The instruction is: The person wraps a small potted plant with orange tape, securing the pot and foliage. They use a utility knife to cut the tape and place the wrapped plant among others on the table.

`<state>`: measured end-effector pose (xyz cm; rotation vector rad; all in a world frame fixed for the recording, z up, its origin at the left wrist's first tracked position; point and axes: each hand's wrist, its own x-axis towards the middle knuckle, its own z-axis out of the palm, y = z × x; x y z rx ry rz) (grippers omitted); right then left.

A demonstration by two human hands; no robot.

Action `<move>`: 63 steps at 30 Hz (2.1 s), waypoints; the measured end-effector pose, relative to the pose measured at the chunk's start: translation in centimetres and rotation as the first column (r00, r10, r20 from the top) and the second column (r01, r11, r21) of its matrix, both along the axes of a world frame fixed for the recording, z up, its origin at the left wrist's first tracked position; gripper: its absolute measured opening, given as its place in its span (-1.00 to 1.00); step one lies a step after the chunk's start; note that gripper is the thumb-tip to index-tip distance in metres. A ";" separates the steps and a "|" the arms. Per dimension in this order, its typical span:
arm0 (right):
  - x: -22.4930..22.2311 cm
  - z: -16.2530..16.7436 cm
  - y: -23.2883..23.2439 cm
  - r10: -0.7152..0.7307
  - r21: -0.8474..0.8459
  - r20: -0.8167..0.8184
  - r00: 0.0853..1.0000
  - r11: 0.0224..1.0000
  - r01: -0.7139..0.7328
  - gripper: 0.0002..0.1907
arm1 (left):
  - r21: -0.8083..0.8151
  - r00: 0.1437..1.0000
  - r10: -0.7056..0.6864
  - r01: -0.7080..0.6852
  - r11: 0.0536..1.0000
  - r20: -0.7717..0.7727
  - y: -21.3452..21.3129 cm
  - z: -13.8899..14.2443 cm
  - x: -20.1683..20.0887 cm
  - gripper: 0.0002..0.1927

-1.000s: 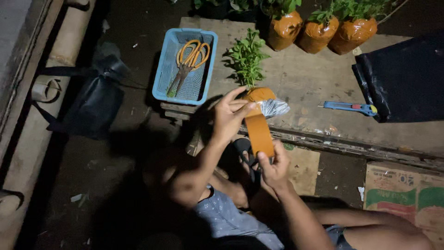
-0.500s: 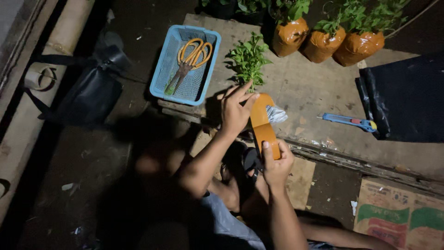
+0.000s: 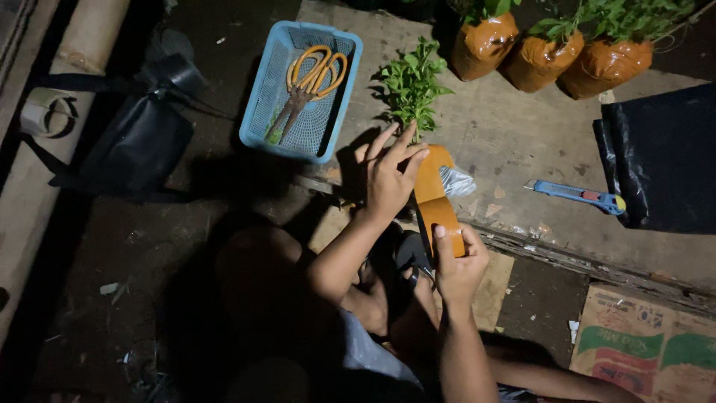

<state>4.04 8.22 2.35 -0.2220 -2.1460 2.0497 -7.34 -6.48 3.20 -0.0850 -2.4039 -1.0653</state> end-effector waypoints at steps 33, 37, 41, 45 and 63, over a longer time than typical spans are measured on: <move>1.1 -2.0 -0.4 -0.027 -0.065 -0.174 0.984 0.998 0.016 -0.84 | -0.367 0.955 0.218 -0.132 0.921 0.201 4.1 -2.0 -6.8 -0.20; 1.3 -2.5 -0.7 -0.041 -0.107 -0.034 0.999 0.994 0.037 -0.84 | -0.258 0.968 0.224 -0.189 0.948 0.114 3.4 -2.5 -6.4 -0.24; 1.4 -3.1 -0.4 -0.037 -0.179 0.025 0.999 0.983 0.041 -0.83 | 0.206 0.931 0.150 -0.227 0.952 0.332 0.5 -3.6 -3.0 -0.28; 1.6 -4.7 0.2 -0.028 -0.176 -0.079 0.996 0.984 0.014 -0.84 | 0.685 0.714 -0.278 -0.372 0.626 0.642 -2.9 -4.4 4.0 -0.19; 1.6 -3.7 2.5 0.220 0.256 -0.546 0.808 0.963 -0.089 -0.83 | 0.875 0.540 -0.841 -0.421 -0.240 0.029 -3.5 -2.7 5.0 -0.34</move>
